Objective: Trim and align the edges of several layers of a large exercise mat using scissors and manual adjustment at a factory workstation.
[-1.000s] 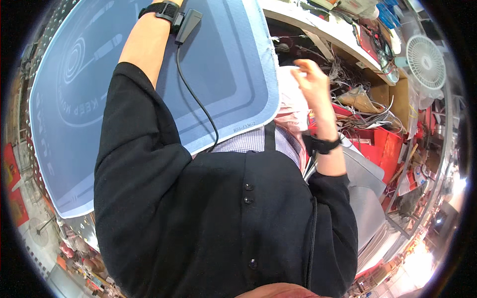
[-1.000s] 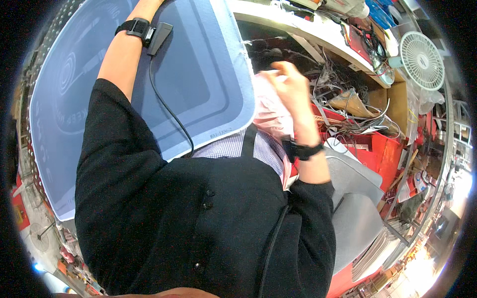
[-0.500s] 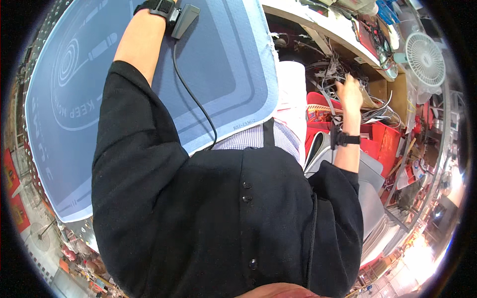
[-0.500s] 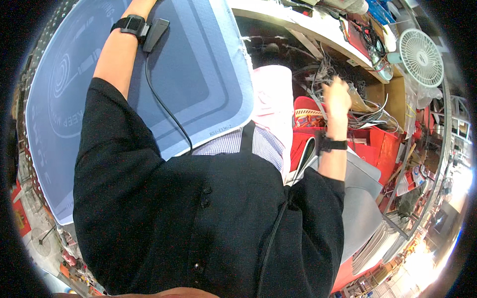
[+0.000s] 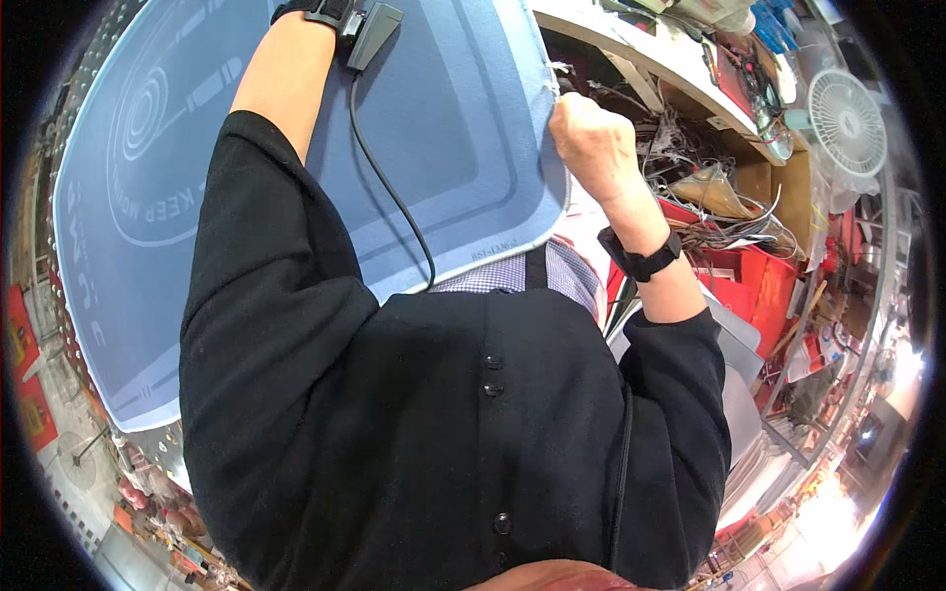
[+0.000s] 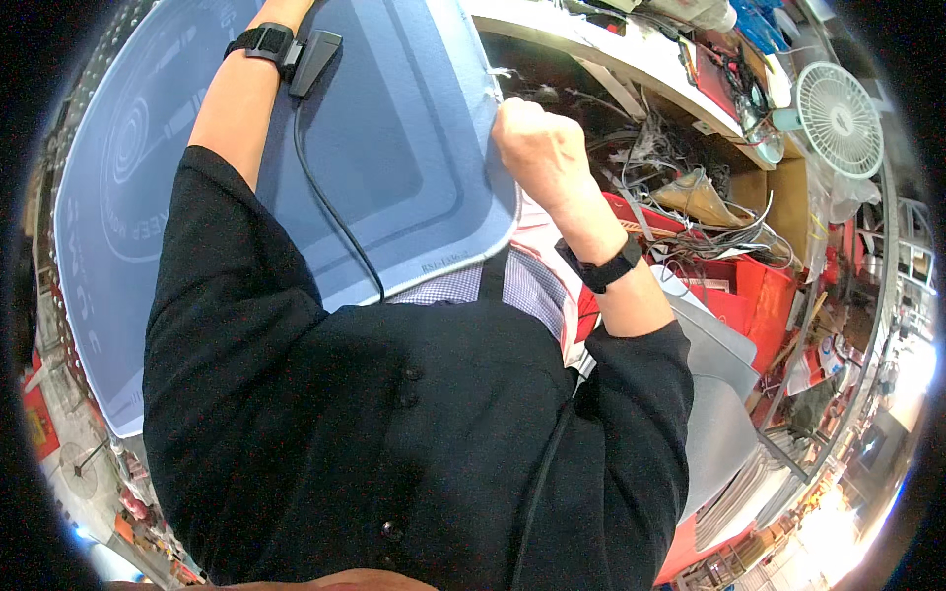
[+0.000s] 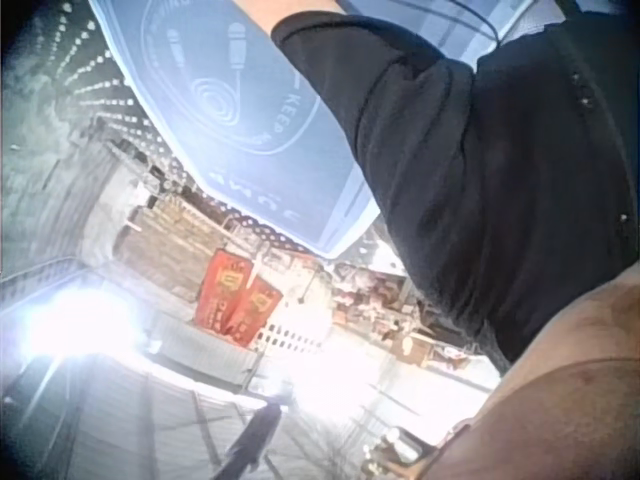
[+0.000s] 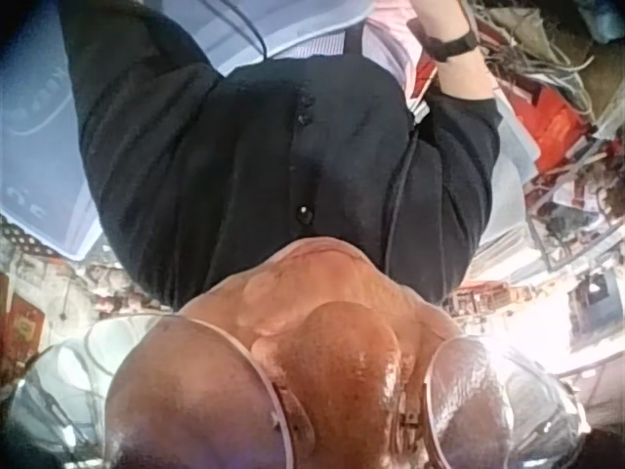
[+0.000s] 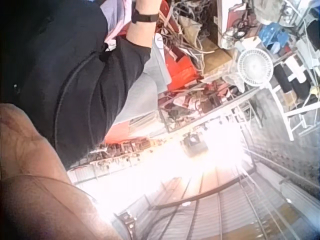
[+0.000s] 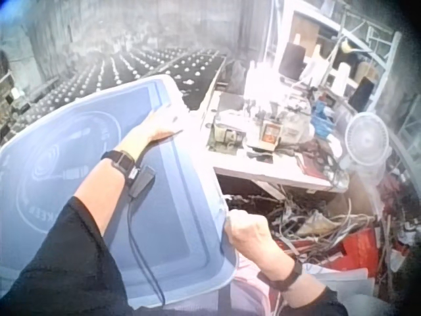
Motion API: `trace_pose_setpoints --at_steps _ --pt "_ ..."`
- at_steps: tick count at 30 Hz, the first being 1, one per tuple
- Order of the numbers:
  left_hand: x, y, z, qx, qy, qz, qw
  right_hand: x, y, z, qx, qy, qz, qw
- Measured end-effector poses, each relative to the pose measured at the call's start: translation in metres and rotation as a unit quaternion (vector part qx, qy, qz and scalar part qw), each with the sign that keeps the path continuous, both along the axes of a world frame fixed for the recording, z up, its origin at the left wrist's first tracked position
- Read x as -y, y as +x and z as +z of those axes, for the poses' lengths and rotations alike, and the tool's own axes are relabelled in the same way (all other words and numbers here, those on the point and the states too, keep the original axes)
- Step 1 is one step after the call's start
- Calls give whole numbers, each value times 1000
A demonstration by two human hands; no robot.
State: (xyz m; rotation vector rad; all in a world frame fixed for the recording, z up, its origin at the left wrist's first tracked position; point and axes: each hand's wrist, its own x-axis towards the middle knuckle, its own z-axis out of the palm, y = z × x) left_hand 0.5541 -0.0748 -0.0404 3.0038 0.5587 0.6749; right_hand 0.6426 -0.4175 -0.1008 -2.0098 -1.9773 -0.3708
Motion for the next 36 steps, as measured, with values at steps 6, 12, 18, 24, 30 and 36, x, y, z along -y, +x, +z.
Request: trace_pose_setpoints --at_steps 6,12,18,24,30,36 --pt "10 4 5 0 -31 38 999 -20 -1 -21 -98 118 -89 984" --pt "6 0 0 -22 -37 41 998 -4 -9 -22 61 41 -15 997" --pt "15 -2 12 -19 -65 42 997 36 60 -21 -254 63 -252 932" --pt "11 3 8 11 -14 -8 1000 10 2 -7 -321 96 -31 942" --pt "16 2 4 54 -7 -16 998 -9 -10 -18 -184 54 -118 974" --pt "40 1 18 104 108 -122 981 7 -8 -12 -271 36 -88 958"
